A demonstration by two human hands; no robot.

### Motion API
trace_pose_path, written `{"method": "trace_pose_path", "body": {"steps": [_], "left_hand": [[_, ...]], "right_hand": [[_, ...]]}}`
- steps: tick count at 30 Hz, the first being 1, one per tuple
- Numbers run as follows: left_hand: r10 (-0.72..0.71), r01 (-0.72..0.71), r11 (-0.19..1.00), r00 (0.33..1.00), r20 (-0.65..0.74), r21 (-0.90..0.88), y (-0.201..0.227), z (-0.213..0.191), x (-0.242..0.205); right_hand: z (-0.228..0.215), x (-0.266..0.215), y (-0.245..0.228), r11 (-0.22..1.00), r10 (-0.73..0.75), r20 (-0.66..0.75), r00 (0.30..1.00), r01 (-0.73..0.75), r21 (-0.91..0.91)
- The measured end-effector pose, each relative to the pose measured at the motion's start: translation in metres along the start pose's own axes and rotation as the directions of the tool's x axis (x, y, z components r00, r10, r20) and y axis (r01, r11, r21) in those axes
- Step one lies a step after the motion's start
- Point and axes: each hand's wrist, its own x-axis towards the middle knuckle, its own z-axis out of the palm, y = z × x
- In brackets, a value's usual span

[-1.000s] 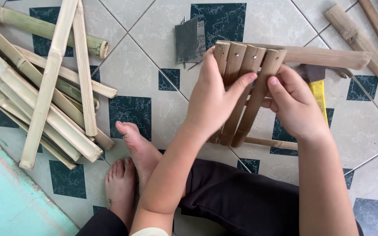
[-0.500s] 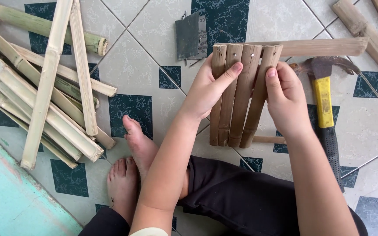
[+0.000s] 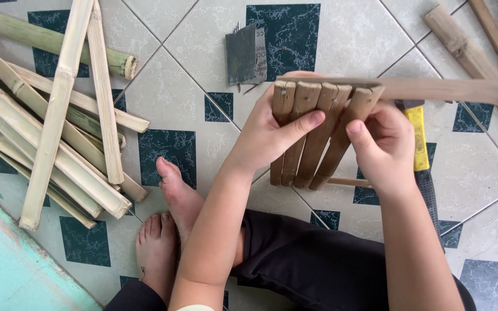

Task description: Assembling a bamboo panel by hammering nails into individual bamboo strips to secure them to a frame.

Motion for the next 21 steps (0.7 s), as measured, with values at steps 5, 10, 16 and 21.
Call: {"method": "trace_pose_path", "body": {"steps": [5, 10, 16, 21], "left_hand": [[0.030, -0.030, 1.000, 0.995, 0.092, -0.003, 0.015, 0.006, -0.002], [0.060, -0.059, 0.998, 0.991, 0.117, -0.017, 0.021, 0.006, -0.004], [0.124, -0.111, 0.989, 0.982, 0.145, -0.095, 0.019, 0.008, -0.010], [0.298, -0.285, 0.954, 0.937, 0.183, -0.094, 0.032, 0.025, -0.013]], "right_hand": [[-0.006, -0.007, -0.008, 0.997, -0.073, -0.001, 0.997, 0.073, -0.018], [0.000, -0.007, -0.028, 0.979, -0.194, 0.017, 0.981, 0.194, -0.059], [0.003, -0.008, -0.043, 0.938, -0.328, 0.060, 0.943, 0.332, -0.102], [0.004, -0.007, -0.057, 0.841, -0.500, 0.127, 0.857, 0.515, -0.163]]}}
